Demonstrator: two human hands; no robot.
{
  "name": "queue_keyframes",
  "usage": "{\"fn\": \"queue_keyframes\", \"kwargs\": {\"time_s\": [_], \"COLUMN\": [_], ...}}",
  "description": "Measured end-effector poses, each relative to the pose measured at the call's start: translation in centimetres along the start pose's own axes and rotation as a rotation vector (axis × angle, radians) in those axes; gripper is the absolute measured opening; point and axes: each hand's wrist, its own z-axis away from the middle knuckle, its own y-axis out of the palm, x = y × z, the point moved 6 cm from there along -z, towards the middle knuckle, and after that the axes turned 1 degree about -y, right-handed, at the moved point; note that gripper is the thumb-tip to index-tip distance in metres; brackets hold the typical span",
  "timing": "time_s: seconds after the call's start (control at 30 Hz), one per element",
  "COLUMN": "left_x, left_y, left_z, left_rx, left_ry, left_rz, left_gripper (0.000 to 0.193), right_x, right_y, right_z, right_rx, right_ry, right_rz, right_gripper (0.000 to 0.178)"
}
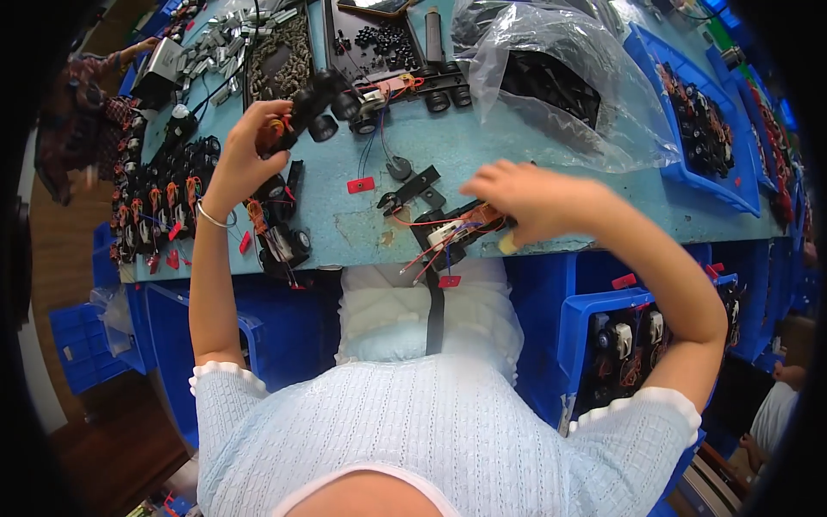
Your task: Assembling electronic and plastic components onto toy car chassis.
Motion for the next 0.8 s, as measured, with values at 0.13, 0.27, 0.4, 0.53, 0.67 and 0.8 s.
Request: {"fn": "queue_keyframes", "kwargs": {"time_s": [0.13, 0.27, 0.4, 0.53, 0.67, 0.8], "left_x": [0.6, -1.0, -4.1, -7.0, -7.8, -7.3], "left_y": [-1.1, -2.0, -3.3, -6.2, -8.6, -10.2], "left_z": [-0.3, 0.0, 1.4, 4.6, 8.7, 13.6], "left_rx": [-0.154, -0.227, -0.247, -0.335, -0.448, -0.522], "left_ry": [-0.015, 0.028, 0.090, 0.196, 0.356, 0.231], "left_rz": [0.188, 0.344, 0.389, 0.241, 0.159, 0.007], "left_gripper": [0.054, 0.055, 0.059, 0.061, 0.061, 0.060], "right_x": [0.0, 1.3, 1.8, -0.7, 0.1, 9.4], "right_y": [3.2, 2.2, 1.6, -1.1, -2.8, -2.6], "right_z": [-0.5, -3.8, -8.0, -10.0, -9.1, -12.1], "right_rx": [-0.145, -0.233, -0.264, -0.410, -0.642, -0.531], "right_ry": [-0.118, -0.154, -0.205, 0.079, 0.042, -0.351], "right_rz": [0.429, 0.373, 0.393, 0.382, 0.530, 0.502], "right_gripper": [0.060, 0.063, 0.064, 0.068, 0.071, 0.069]}}
